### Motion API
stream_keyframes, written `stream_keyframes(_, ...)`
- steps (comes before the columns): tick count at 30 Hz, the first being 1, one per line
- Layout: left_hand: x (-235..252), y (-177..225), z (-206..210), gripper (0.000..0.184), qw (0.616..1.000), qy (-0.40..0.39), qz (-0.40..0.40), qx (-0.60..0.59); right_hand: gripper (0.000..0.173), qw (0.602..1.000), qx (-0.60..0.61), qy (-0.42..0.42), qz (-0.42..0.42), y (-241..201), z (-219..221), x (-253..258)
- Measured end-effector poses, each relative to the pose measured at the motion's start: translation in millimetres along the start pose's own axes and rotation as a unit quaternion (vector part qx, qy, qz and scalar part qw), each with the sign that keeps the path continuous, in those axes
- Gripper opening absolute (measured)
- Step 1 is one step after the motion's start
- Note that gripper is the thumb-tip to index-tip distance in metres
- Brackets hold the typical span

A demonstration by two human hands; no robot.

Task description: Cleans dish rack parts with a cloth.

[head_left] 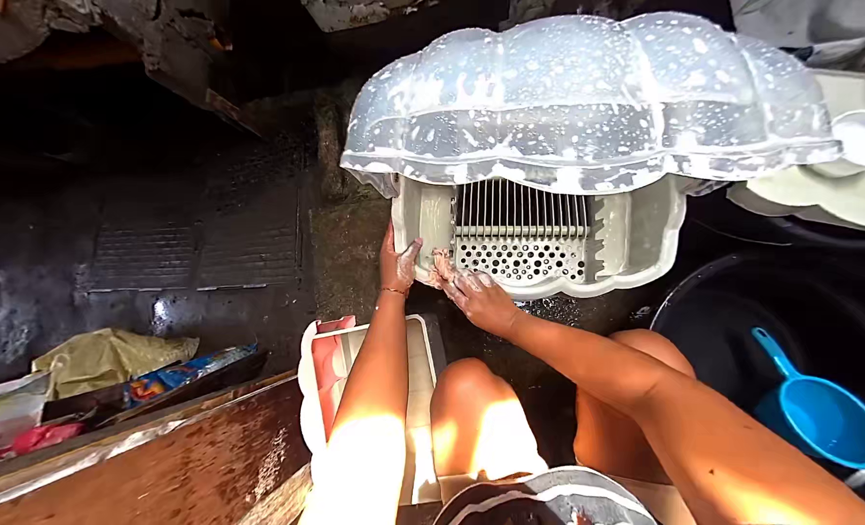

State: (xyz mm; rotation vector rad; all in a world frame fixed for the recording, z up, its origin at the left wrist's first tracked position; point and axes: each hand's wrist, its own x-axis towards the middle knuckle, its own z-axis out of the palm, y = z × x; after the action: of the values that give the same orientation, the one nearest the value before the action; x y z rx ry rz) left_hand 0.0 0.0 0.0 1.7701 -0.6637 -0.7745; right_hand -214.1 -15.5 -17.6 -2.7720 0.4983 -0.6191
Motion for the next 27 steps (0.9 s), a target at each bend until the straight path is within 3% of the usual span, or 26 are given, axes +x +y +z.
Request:
stream_keyframes(4,-1,4,2,0.076,1.000,0.009,0.008,0.006,0.036,0.993,-0.041,-0.087,-0.070,27,-38,-29)
stream_keyframes(8,-3,5,-1,0.076,0.999,0.009,-0.005,0.032,0.037,0.977,-0.016,-0.211,0.021,58,-81,-50)
stream_keyframes(11,0,4,0,0.077,1.000,0.004,0.003,0.030,0.036,0.963,-0.045,-0.265,0.016,93,-114,-73)
stream_keyframes(14,-5,4,2,0.076,0.999,0.010,0.001,0.037,0.042,0.961,-0.050,-0.271,0.022,114,-136,-92)
stream_keyframes(19,-5,10,-1,0.075,0.996,0.015,-0.004,0.086,0.034,0.962,-0.070,-0.263,0.002,148,-170,-140)
stream_keyframes(22,-6,15,1,0.071,0.990,0.031,-0.015,0.136,0.036,0.975,-0.068,-0.209,-0.014,162,-176,-158)
stream_keyframes(25,-7,46,1,0.062,0.952,0.012,-0.077,0.296,0.031,0.978,-0.100,-0.179,0.023,173,-195,-167)
stream_keyframes(27,-4,71,6,0.060,0.913,-0.027,-0.138,0.382,0.022,0.968,-0.122,-0.201,0.091,166,-211,-148)
